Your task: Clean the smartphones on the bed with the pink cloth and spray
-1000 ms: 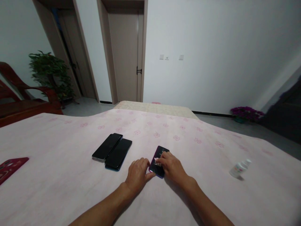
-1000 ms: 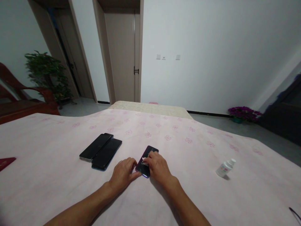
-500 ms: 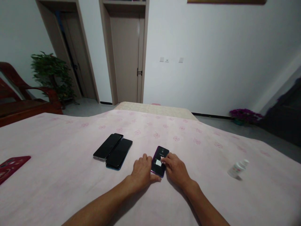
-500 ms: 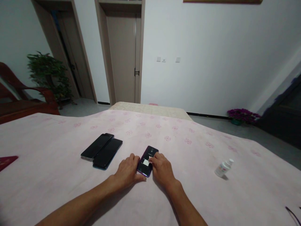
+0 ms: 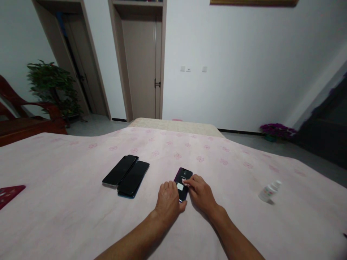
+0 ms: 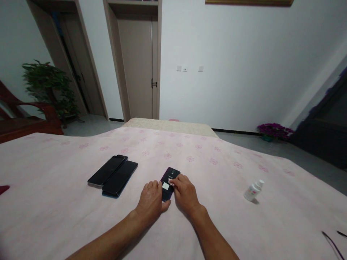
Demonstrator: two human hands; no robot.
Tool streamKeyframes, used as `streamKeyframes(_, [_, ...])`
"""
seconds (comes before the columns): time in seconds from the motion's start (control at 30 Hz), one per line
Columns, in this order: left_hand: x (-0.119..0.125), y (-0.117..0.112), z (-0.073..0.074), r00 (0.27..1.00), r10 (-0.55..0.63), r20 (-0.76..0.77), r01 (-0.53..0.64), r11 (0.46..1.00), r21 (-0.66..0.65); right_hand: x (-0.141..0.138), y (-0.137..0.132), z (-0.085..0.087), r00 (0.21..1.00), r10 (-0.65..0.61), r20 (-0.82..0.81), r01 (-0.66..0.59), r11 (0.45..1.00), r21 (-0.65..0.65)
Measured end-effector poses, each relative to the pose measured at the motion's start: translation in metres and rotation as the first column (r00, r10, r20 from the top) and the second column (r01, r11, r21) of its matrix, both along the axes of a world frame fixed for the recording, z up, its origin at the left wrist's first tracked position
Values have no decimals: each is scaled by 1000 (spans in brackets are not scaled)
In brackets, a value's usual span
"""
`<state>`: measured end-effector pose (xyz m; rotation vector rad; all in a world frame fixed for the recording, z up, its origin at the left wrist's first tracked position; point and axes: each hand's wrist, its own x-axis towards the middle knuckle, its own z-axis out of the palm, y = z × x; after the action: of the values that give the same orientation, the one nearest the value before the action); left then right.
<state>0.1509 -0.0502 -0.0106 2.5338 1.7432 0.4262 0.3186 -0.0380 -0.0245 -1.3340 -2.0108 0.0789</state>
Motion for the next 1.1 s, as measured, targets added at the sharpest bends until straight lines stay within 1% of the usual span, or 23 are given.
streamKeyframes(0.07, [-1,1,2,1000,-11,-8,11,1000,9,-2,-6,2,993,101,-52,-100,995,21])
streamKeyframes(0.1, [-3,2,4,1000,-17,-8,17,1000,12,-2,-8,2,988,134,-71,-131,990,45])
streamKeyframes(0.2, [-12,6,8,999,-30,-15,30,1000,-4,-5,-9,3,983,151,-103,-135,981,142])
streamKeyframes(0.3, [-24,11,8,999,-34,4,34,999,-24,-9,2,6,988,122,-90,-102,974,201])
streamKeyframes(0.4, [-32,16,4,998,-35,46,35,999,-9,-13,18,15,997,76,-1,-74,975,209])
streamKeyframes(0.53, [-35,20,-3,997,-32,69,31,999,19,-14,42,26,995,-57,83,39,979,200])
streamKeyframes(0.6, [-36,21,-5,996,-33,81,31,999,26,-13,51,26,991,-119,63,104,975,195])
streamKeyframes(0.67, [-36,22,-6,995,-33,95,31,999,25,-14,55,22,991,-136,3,133,971,197])
streamKeyframes(0.73, [-37,24,-7,992,-33,122,31,999,23,-19,53,16,994,-88,-58,98,972,214])
streamKeyframes(0.8, [-38,26,-7,987,-37,154,34,999,26,-26,45,11,998,17,-61,-2,970,242])
streamKeyframes(0.87, [-39,27,-8,984,-39,172,34,999,27,-33,37,9,994,112,2,-108,959,262])
streamKeyframes(0.93, [-40,28,-8,985,-37,169,33,999,21,-38,31,10,988,140,67,-153,951,268])
streamKeyframes(1.0, [-40,27,-7,987,-40,158,38,999,17,-38,31,12,991,94,94,-116,957,265])
streamKeyframes(1.1, [-39,26,-5,989,-59,138,56,998,28,-31,39,13,996,-38,80,17,968,250])
